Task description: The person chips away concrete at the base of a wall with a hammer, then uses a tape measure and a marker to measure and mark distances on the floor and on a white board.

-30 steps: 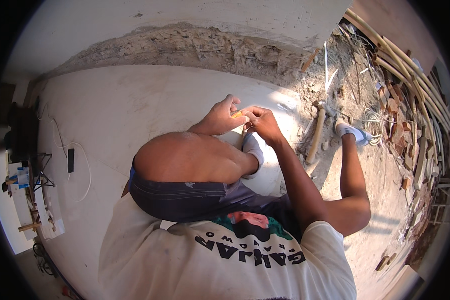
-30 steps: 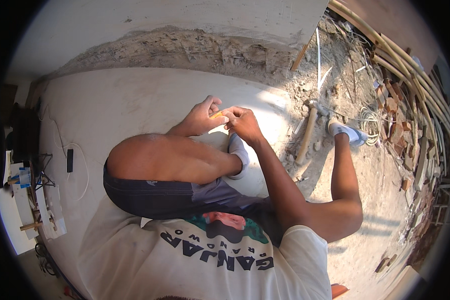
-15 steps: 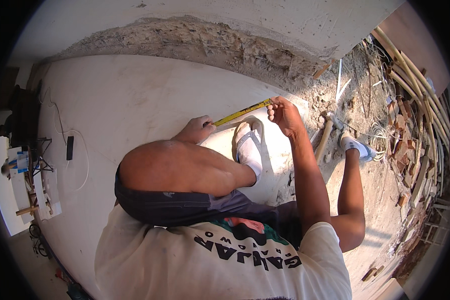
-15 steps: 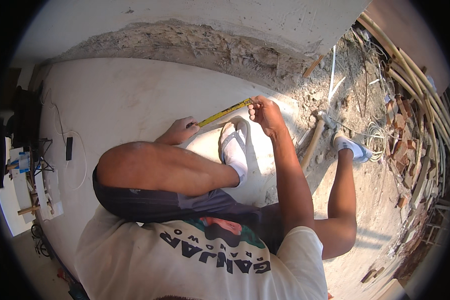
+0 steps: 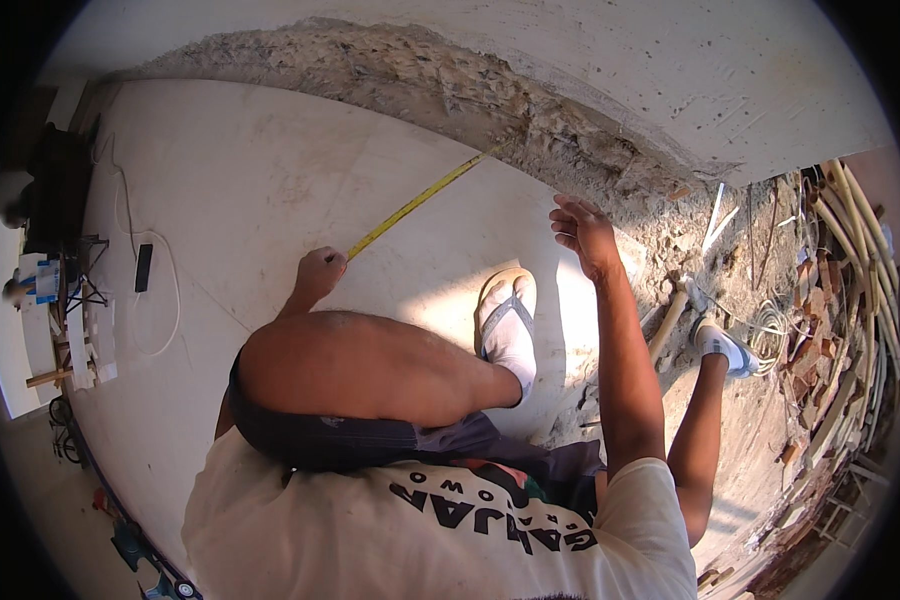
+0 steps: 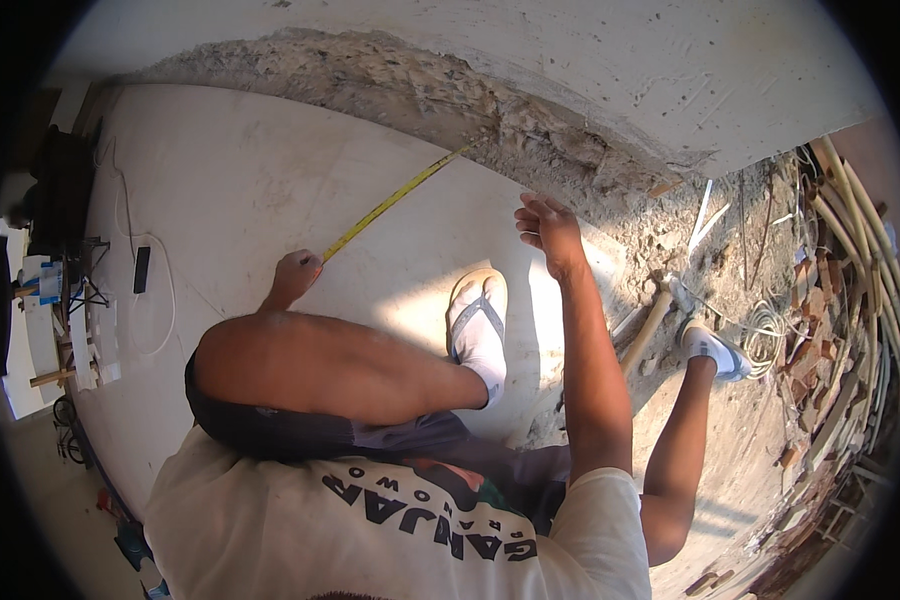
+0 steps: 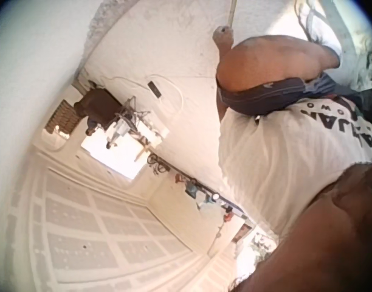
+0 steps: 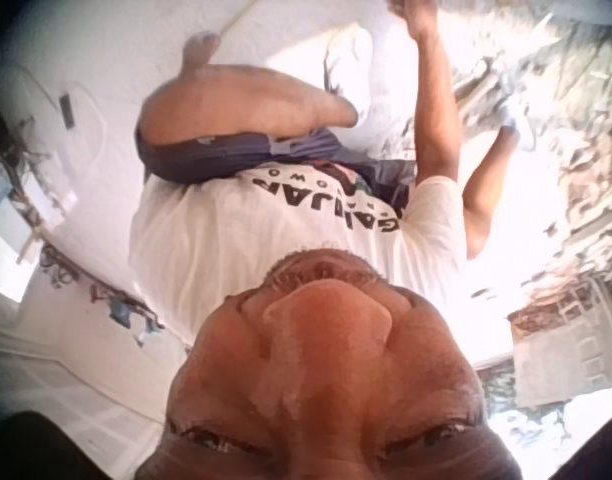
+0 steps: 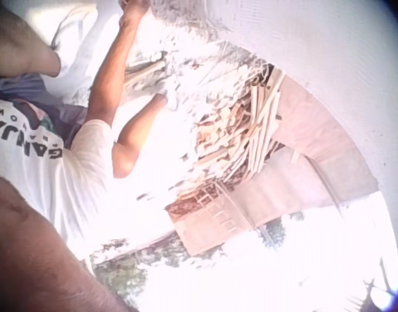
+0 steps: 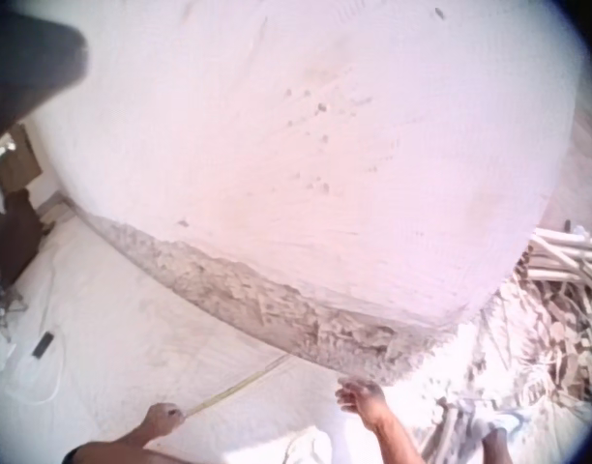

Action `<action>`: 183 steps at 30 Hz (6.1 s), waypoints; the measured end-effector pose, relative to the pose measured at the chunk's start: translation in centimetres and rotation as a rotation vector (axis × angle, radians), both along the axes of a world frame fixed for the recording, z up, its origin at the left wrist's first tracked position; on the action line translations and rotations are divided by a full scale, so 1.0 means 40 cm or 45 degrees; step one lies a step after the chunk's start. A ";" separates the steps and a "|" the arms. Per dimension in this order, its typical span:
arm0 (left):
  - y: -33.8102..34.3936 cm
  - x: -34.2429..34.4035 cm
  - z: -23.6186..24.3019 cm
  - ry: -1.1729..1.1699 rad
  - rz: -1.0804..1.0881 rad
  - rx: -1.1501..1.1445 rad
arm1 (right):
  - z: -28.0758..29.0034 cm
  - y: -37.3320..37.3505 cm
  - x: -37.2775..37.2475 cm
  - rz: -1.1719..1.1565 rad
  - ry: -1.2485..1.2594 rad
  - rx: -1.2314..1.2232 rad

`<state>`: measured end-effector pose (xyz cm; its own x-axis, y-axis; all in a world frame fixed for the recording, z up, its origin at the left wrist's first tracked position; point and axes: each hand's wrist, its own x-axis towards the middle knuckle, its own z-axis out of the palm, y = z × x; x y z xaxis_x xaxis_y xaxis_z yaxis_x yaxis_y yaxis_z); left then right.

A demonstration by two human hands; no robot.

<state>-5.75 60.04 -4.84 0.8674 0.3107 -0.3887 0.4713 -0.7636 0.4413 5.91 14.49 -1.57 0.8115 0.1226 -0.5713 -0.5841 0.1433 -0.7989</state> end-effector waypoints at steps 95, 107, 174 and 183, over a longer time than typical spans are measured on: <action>0.100 -0.004 -0.221 0.125 -0.688 0.662 | -0.322 -0.532 -0.780 0.315 1.173 -0.560; 0.109 0.018 -0.167 0.057 -0.607 0.669 | -0.281 -0.545 -0.696 0.345 0.986 -0.980; -0.035 0.030 -0.042 0.325 0.418 -0.089 | -0.273 0.558 0.325 -0.083 -0.594 -0.356; -0.033 0.027 -0.047 0.318 0.407 -0.083 | -0.243 0.560 0.322 -0.033 -0.644 -0.506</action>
